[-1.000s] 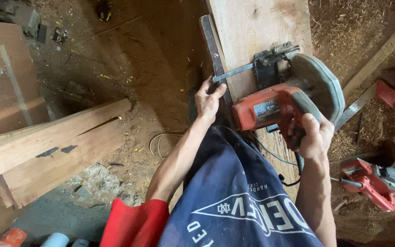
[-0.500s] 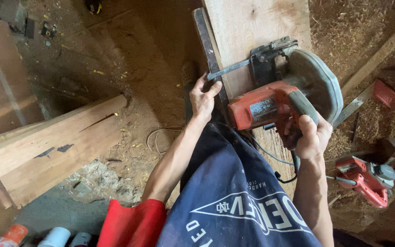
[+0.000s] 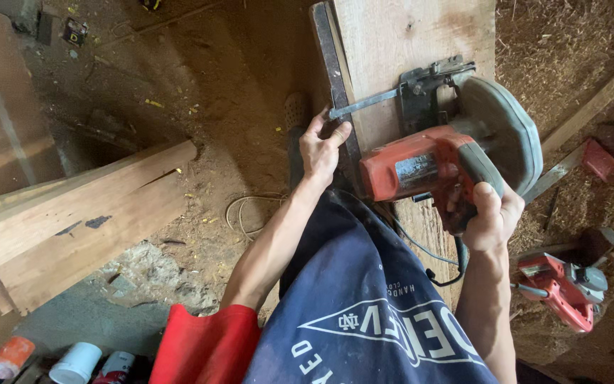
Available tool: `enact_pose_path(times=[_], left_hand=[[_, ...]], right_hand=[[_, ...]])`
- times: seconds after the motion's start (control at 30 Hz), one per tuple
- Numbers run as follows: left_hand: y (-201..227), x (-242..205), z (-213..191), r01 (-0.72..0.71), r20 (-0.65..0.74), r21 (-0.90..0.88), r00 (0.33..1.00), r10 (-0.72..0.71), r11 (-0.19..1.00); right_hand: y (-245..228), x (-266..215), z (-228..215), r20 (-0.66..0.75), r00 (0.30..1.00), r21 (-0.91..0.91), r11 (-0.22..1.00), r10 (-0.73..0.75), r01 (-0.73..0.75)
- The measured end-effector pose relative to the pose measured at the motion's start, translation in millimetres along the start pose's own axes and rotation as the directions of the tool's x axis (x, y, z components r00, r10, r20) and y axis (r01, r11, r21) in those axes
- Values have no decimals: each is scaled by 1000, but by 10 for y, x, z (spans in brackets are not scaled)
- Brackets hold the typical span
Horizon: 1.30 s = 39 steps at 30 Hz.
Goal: The person uses a circular saw with a guide to cut a long plank of wood into smaller sections. After cutting, the person uses an electric sander to smooth the edges and surfaces of the cut wood pieces.
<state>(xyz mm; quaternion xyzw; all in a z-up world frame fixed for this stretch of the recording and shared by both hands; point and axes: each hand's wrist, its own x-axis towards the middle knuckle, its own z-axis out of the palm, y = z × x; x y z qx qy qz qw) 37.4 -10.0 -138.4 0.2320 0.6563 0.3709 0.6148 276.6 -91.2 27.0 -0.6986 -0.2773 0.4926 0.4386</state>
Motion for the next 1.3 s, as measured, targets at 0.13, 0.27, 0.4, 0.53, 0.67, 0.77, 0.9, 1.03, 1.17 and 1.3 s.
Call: enact_pose_path(times=[0.13,0.27,0.4,0.53,0.67,0.77,0.9,1.03,1.17,1.3], left_hand=[[35,86,20,-45,-4,-41,999,45,998],[144,183,22,-11,-2,-35,1000,11,999],[186,244,37,-13,-7,-43,1000,12,999],[168,269,40,-59,-7,-94,998,59,994],[181,307,35,4,-19,-88,1000,-6,996],[167,324,33,9,-25,-81,1000,-11,997],[147,357,36,-25,-53,-34,998,23,999],[157,394,35,-42,-53,-7,998,41,999],[98,453,43,-13,-40,-84,999,9,996],[45,499,58,-10,-40,-133,999,5,991]], right_hand=[[-7,94,32,7,1000,4,1000,-7,7],[-19,231,73,-1,1000,-11,1000,-8,8],[-117,256,133,-5,999,-53,998,32,-33],[-122,303,151,16,1000,-51,999,9,-8],[-92,318,128,21,1000,-61,998,8,-6],[-78,332,127,7,1000,-57,998,19,-18],[-123,350,166,-10,998,-78,995,54,-55],[-208,375,211,-24,994,-129,986,103,-105],[-297,393,260,24,999,-252,967,-27,32],[-396,391,317,-54,990,-315,938,133,-144]])
